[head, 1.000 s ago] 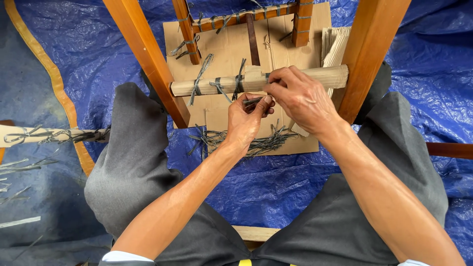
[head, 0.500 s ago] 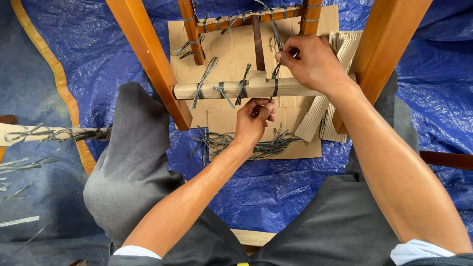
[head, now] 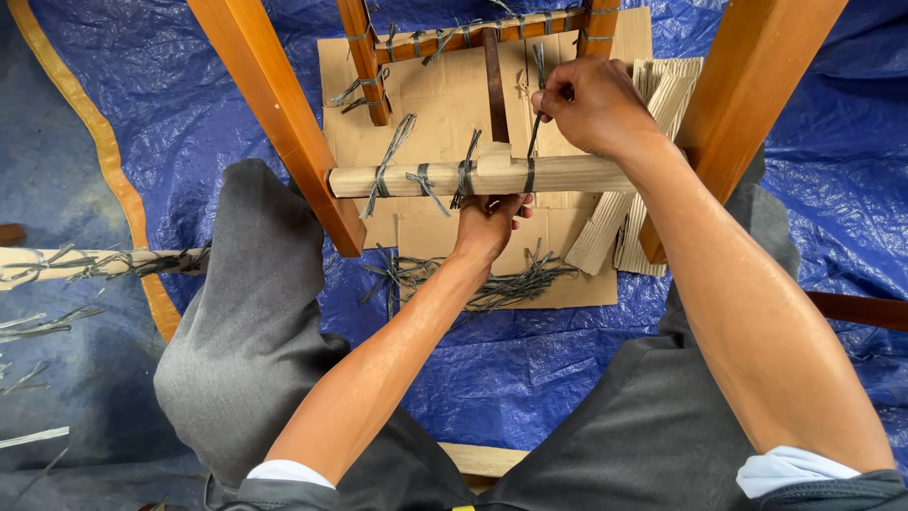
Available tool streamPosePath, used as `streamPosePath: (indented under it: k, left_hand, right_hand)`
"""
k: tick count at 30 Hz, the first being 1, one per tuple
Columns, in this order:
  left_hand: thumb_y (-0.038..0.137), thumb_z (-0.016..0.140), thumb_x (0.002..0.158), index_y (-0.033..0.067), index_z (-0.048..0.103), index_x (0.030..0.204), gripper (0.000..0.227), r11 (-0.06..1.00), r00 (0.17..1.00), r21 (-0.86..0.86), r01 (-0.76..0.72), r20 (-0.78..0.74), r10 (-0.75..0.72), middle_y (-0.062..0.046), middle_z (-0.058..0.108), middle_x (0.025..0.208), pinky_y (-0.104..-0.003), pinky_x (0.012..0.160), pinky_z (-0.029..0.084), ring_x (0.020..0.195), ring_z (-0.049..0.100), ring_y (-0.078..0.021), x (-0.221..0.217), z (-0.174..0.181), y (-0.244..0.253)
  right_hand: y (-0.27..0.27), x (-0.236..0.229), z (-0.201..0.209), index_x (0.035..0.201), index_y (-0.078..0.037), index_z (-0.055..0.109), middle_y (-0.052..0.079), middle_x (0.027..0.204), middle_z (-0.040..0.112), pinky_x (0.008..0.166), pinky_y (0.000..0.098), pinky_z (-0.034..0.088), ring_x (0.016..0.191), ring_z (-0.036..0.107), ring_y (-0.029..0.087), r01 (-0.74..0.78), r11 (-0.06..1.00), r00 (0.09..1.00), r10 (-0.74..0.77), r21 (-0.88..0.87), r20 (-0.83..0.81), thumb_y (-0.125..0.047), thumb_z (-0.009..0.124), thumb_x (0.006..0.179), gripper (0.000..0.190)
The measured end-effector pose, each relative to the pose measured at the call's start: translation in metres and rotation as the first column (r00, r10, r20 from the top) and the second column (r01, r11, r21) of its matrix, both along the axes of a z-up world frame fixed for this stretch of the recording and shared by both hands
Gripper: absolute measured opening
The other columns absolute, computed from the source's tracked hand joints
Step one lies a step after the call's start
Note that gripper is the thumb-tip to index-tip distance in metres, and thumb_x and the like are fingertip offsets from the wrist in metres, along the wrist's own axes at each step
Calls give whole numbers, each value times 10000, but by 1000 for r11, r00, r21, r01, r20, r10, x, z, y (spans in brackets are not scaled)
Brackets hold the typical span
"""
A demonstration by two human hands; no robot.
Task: Tying bundles of wire to a wooden furniture frame.
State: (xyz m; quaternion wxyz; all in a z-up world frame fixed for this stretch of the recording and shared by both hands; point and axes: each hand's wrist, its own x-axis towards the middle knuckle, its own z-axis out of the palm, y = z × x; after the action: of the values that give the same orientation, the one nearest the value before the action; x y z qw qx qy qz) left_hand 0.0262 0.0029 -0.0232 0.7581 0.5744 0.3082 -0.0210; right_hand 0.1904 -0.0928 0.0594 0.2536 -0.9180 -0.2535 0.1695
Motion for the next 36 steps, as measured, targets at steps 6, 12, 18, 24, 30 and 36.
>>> streamPosePath:
  k: [6, 12, 18, 24, 30, 36]
  left_hand:
    - [166, 680, 964, 48, 680, 1023, 132, 998, 1000, 48, 27, 10, -27, -47, 700, 881, -269, 650, 497, 754, 672, -133, -11, -15, 4]
    - [106, 634, 1001, 38, 674, 1053, 94, 993, 992, 39, 108, -70, -105, -47, 683, 910, -236, 638, 474, 768, 631, -107, -29, 10, -8]
    - [64, 616, 976, -5, 651, 963, 79, 979, 993, 196, 56, 91, -75, -55, 652, 741, -260, 637, 512, 652, 627, -128, -65, 50, -13]
    - [40, 591, 988, 38, 697, 965, 108, 695, 892, 717, 54, 279, -357, -145, 662, 801, -317, 563, 574, 655, 686, -240, -55, 121, 25]
    - [184, 653, 958, 146, 664, 896, 73, 415, 811, 907, 69, 191, -553, -61, 644, 792, -391, 575, 547, 693, 704, -279, -21, 150, 55]
    - [172, 657, 936, 146, 668, 841, 99, 495, 827, 867, 62, 233, -512, -28, 638, 770, -347, 569, 536, 642, 698, -212, 4, 146, 59]
  right_hand:
    - [-6, -13, 20, 912, 0, 715, 58, 723, 643, 532, 258, 436, 600, 547, 123, -113, 943, 970, 173, 313, -172, -137, 715, 1011, 168]
    - [-16, -33, 45, 933, -27, 762, 66, 701, 680, 511, 260, 440, 568, 585, 121, -94, 970, 984, 125, 224, -128, -158, 698, 1005, 162]
    - [-30, -54, 68, 934, -55, 778, 30, 650, 628, 478, 244, 406, 546, 518, 97, -124, 938, 977, 172, 324, -124, -100, 617, 1020, 187]
    - [-33, -64, 59, 934, -113, 735, 2, 676, 692, 690, 255, 449, 685, 582, 112, -149, 887, 961, 234, 437, -147, -154, 681, 1046, 131]
    - [-29, -55, 42, 953, -158, 763, -9, 767, 740, 830, 315, 506, 820, 690, 142, -211, 882, 955, 277, 422, -102, -156, 765, 950, 4]
    - [-28, -57, 57, 905, -172, 748, 6, 771, 757, 829, 383, 517, 814, 702, 202, -246, 918, 944, 300, 312, -139, -123, 646, 975, 133]
